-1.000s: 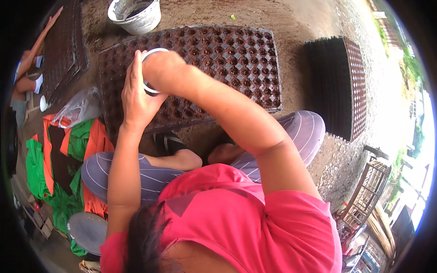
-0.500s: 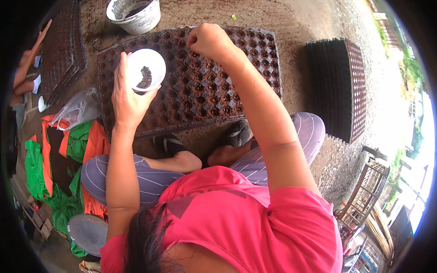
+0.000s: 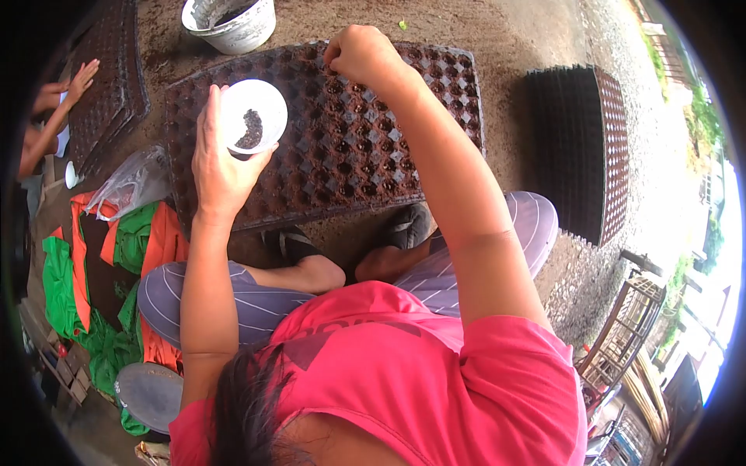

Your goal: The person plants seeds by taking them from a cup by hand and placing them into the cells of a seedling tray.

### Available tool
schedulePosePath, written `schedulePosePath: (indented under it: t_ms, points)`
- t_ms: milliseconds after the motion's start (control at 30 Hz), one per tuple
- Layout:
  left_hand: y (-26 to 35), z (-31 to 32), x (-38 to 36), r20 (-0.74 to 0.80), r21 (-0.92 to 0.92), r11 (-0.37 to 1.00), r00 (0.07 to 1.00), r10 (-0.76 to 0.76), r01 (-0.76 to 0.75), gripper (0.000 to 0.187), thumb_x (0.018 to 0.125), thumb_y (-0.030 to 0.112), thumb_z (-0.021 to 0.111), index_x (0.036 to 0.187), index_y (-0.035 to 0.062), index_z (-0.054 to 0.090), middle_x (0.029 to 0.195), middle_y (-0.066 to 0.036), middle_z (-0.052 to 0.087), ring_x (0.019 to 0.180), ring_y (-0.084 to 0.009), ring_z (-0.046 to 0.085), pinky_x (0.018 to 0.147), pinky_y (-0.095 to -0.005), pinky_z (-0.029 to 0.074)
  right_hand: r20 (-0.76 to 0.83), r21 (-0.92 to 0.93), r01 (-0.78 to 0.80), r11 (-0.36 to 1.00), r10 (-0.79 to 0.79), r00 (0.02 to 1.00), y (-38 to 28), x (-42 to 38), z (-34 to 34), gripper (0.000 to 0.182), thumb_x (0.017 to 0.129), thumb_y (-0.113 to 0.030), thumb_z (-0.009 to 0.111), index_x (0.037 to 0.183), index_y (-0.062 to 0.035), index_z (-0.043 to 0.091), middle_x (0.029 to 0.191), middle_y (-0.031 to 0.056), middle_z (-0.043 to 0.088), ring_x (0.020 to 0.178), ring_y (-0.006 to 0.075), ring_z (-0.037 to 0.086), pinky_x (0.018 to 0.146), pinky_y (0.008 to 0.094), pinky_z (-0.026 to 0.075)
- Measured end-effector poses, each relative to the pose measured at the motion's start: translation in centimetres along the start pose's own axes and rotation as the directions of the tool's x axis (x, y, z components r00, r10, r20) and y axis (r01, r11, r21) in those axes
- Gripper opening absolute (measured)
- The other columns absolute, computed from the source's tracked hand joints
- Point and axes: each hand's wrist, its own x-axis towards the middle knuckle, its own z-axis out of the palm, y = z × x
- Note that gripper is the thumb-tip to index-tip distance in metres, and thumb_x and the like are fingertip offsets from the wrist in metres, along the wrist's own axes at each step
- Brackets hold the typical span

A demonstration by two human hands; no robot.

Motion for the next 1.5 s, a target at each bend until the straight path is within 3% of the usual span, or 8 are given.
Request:
schedulePosePath:
  t_ms: [200,267,367,533,767,867,1000,1500]
  points:
    - [0.1,0.0,0.1,-0.002,0.017,1.0,1.0,-0.016,0.016,0.113,0.068,0.009,0.092,0.161,0.006,0.028,0.147,-0.022,0.055,0.132,-0.0409,0.057,0.109,-0.0484,0.049,-0.011,0.106,-0.072,0.992,0.073,0.997,-3.2,0.2,-2.4,0.018,0.081,-0.014,0.072,0.095,-0.0127,0.083,0.087,0.0115,0.078,0.08,0.0251,0.076,0.08,0.0372,0.061]
    - [0.2,0.3,0.0,0.014,0.029,1.0,1.0,0.012,-0.012,0.111,0.069,0.009,0.091,0.161,0.0055,0.028,0.147,-0.022,0.055,0.131,-0.0409,0.057,0.109,-0.0481,0.049,0.013,0.247,0.18,0.952,-0.189,0.982,-6.6,-1.2,-2.9,0.02,0.083,-0.017,0.076,0.1,-0.0074,0.081,0.092,0.0119,0.079,0.081,0.0224,0.076,0.08,0.0344,0.06]
    - [1.1,0.5,0.1,0.03,-0.024,0.998,0.998,0.059,-0.059,0.111,0.067,0.011,0.092,0.16,0.0042,0.031,0.145,-0.021,0.055,0.129,-0.0414,0.057,0.109,-0.0486,0.048,0.36,-0.144,0.426,0.893,-0.354,0.863,-12.2,-2.8,-0.9,0.015,0.083,-0.013,0.07,0.093,-0.0057,0.078,0.089,0.015,0.077,0.081,0.0331,0.075,0.073,0.0406,0.06]
    - [1.1,0.6,-0.6,0.059,-0.093,0.995,0.998,0.038,-0.033,0.113,0.064,0.009,0.091,0.16,0.0054,0.031,0.146,-0.022,0.053,0.131,-0.0428,0.054,0.111,-0.0497,0.045,0.249,-0.075,0.554,0.829,-0.523,0.815,-12.4,-3.4,3.9,0.014,0.078,-0.012,0.07,0.084,0.0002,0.071,0.079,0.0183,0.072,0.075,0.0367,0.073,0.067,0.0444,0.058]
    - [0.3,0.6,0.2,0.031,-0.058,0.998,0.999,0.008,-0.007,0.112,0.067,0.009,0.091,0.16,0.0034,0.03,0.146,-0.024,0.053,0.131,-0.0419,0.055,0.111,-0.0483,0.046,0.191,0.336,0.237,0.912,-0.312,0.931,-10.9,-2.1,0.0,0.017,0.079,-0.013,0.074,0.094,-0.0065,0.079,0.086,0.0138,0.076,0.078,0.0269,0.074,0.074,0.0389,0.059]
    - [-0.5,-0.1,0.7,-0.049,-0.031,0.999,0.999,0.012,-0.014,0.11,0.069,0.01,0.091,0.16,0.0029,0.031,0.144,-0.024,0.055,0.128,-0.0426,0.058,0.107,-0.0485,0.049,0.087,0.304,0.108,0.947,-0.14,0.986,-7.1,0.3,-2.1,0.02,0.078,-0.014,0.077,0.097,-0.0101,0.081,0.089,0.0081,0.079,0.08,0.0172,0.075,0.079,0.0327,0.061]
    - [-1.0,-0.5,0.8,-0.053,-0.021,0.999,0.998,-0.028,0.027,0.111,0.068,0.009,0.091,0.16,0.0037,0.03,0.143,-0.024,0.056,0.127,-0.043,0.059,0.106,-0.0485,0.051,-0.121,-0.008,0.08,0.997,-0.081,0.989,0.9,4.7,0.2,0.019,0.077,-0.015,0.077,0.095,-0.0127,0.082,0.088,0.0118,0.078,0.085,0.0276,0.076,0.084,0.0389,0.06]
    - [-1.2,0.1,1.1,-0.04,-0.013,1.0,0.999,-0.023,0.022,0.109,0.069,0.009,0.091,0.159,0.0007,0.03,0.143,-0.025,0.057,0.128,-0.0414,0.058,0.108,-0.048,0.05,0.074,-0.094,-0.024,0.995,0.031,0.997,1.5,5.6,-0.6,0.028,0.076,-0.004,0.066,0.095,-0.0153,0.084,0.088,0.0121,0.078,0.087,0.0263,0.077,0.085,0.0394,0.061]
